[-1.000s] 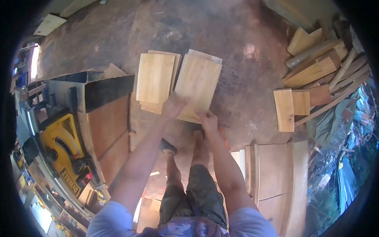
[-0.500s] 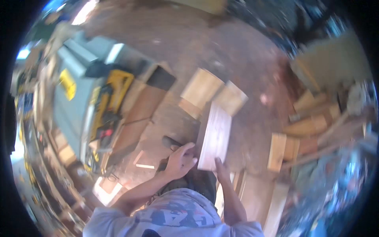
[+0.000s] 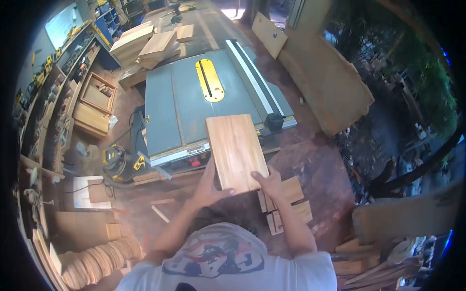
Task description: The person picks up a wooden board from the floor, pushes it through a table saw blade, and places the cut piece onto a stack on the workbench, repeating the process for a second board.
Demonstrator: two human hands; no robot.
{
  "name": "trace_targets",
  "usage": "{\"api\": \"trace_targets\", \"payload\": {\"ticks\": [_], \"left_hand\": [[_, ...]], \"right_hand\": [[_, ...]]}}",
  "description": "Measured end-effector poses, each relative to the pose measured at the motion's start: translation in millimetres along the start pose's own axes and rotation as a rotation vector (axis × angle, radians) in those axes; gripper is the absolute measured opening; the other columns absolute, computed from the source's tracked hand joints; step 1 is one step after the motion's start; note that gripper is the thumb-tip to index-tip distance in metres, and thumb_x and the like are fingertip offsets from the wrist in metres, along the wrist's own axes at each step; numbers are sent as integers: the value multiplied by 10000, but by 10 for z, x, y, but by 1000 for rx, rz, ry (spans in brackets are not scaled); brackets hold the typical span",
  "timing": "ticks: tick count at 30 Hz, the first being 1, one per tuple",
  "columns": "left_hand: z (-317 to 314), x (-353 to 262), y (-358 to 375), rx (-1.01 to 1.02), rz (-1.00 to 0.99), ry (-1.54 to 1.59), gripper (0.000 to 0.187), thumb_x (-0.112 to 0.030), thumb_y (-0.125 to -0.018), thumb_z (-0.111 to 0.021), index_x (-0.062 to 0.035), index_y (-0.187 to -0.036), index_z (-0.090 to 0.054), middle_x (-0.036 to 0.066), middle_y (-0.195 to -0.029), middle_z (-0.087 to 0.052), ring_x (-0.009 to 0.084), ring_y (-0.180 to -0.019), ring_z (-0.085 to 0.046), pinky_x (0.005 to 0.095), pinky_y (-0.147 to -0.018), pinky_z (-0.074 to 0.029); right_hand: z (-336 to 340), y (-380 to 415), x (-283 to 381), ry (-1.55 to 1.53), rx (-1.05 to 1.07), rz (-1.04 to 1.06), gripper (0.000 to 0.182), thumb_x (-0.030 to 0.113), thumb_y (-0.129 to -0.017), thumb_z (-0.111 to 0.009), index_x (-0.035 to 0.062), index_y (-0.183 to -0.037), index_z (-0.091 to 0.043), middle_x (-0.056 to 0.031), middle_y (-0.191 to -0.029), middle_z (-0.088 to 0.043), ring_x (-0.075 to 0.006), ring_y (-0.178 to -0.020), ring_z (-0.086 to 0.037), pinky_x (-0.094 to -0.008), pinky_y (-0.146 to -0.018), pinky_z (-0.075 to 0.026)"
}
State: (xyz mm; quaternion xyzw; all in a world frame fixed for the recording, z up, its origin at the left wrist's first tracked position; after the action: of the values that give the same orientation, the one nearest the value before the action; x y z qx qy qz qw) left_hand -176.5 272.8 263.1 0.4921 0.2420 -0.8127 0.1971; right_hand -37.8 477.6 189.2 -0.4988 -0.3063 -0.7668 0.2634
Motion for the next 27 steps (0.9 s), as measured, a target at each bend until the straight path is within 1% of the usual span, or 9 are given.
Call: {"api": "trace_targets", "payload": {"ticks": [4, 7, 8, 11, 14, 18, 21, 23, 27], "left_hand": [[53, 340, -396, 101, 16, -299, 1394, -485, -571, -910, 111, -1516, -75, 376, -1545, -157, 525, -1465, -98, 601, -1192, -118], [-58, 547, -691, 152, 41, -448, 1380, -489, -568, -907, 143, -1494, -102, 371, -1552, -162, 536, -1465, -87, 641, -1186, -52], [-53, 560, -804, 143, 40, -471, 1374, -487, -569, -907, 141, -1493, -108, 365, -1554, -169, 537, -1466, -86, 644, -1185, -51], [-49, 554, -1077, 147, 76, -494, 1337, -456, -580, -897, 137, -1495, -123, 344, -1556, -202, 524, -1474, -85, 643, -1186, -41], [-60, 648, -1177, 137, 107, -467, 1306, -426, -590, -881, 132, -1497, -124, 339, -1559, -207, 505, -1483, -80, 636, -1190, -29], [31, 621, -1357, 184, 127, -501, 1296, -423, -594, -880, 129, -1496, -131, 338, -1554, -221, 508, -1481, -81, 630, -1192, -26], [65, 649, -1408, 165, 154, -495, 1256, -424, -611, -870, 105, -1504, -163, 330, -1552, -238, 503, -1483, -80, 621, -1196, -24], [122, 610, -1392, 133, 172, -479, 1193, -435, -645, -851, 67, -1519, -212, 307, -1559, -253, 490, -1491, -59, 601, -1204, -17], [152, 550, -813, -149, 81, -261, 942, -275, -744, -807, 44, -1479, -311, 274, -1458, -439, 453, -1418, -327, 540, -1178, -240]], "right_hand": [[10, -535, 294, 70, 66, -209, 564, 352, -814, -825, -66, -1133, -618, -106, -863, -679, -170, -711, -652, -308, -612, -537], [120, -925, 242, 99, -17, -118, 609, 410, -821, -810, -74, -1134, -617, -84, -834, -676, -168, -658, -647, -318, -543, -524], [123, -1042, 278, 226, 54, 12, 713, 470, -807, -796, -77, -1210, -581, -173, -985, -671, -260, -843, -673, -402, -716, -557], [244, -992, 810, 815, -163, 398, 883, 442, -735, -827, -84, -1349, -473, -301, -1369, -492, -405, -1290, -471, -522, -1081, -366], [45, -830, 1401, 964, 207, 772, 997, 434, -699, -832, -75, -1428, -381, -314, -1522, -291, -460, -1427, -262, -551, -1161, -236], [-390, -1074, 1490, 1402, 573, 835, 961, 354, -727, -797, -107, -1443, -350, -323, -1532, -290, -440, -1466, -244, -547, -1197, -207], [-548, -1440, 1308, 1520, 406, 933, 936, 295, -741, -765, -124, -1452, -325, -315, -1547, -280, -442, -1457, -266, -546, -1210, -177], [-544, -1468, 1349, 1514, 457, 882, 821, 223, -787, -701, -121, -1444, -348, -314, -1534, -309, -438, -1445, -300, -547, -1198, -205], [-618, -1457, 1332, 1559, 462, 838, 789, 194, -796, -684, -113, -1445, -357, -311, -1538, -312, -421, -1444, -318, -545, -1194, -215]]}}
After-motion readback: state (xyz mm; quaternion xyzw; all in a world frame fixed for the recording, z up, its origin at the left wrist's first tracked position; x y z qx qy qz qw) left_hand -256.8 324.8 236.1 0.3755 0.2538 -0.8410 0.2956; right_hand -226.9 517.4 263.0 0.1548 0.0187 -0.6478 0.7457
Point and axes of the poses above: each hand's wrist, its own y-axis away from the middle knuckle, its own z-axis out of the back of the hand, x = y × z, the point moved 8 cm from there along -y, towards the middle knuckle
